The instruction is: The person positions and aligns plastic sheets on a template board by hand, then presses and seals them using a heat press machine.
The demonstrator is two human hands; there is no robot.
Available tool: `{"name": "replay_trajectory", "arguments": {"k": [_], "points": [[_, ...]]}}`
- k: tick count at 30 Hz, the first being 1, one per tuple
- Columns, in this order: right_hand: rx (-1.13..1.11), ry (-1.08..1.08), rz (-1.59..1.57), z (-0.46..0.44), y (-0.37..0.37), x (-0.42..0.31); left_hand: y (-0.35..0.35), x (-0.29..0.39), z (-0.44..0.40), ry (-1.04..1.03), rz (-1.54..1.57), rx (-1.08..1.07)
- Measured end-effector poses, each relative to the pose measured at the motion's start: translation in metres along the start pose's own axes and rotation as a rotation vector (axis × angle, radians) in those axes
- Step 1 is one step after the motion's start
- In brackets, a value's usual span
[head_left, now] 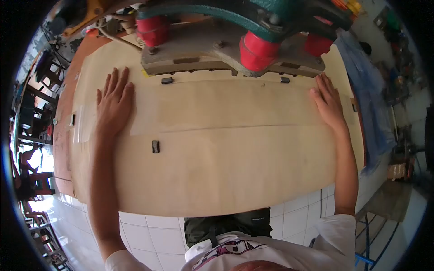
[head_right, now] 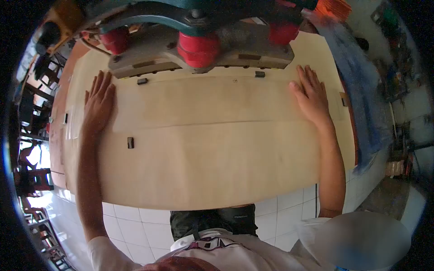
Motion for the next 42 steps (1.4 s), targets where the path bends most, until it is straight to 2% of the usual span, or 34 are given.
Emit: {"name": "replay_trajectory", "arguments": {"k": [42], "points": [[0.016,0.022,-0.038,0.0009,0.004,-0.0068,0.0014,-0.0004,-0.0028,0.026,-0.014,-0.04]]}}
Point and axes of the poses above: each hand's wrist, its own z-axis away from the middle knuckle, its own y-axis out of the back of the hand, x = y × z, the point moved 3 cm from there along -z, towards the middle knuckle, and after that the axes turned 15 degrees about -x, right-handed, at the moved point
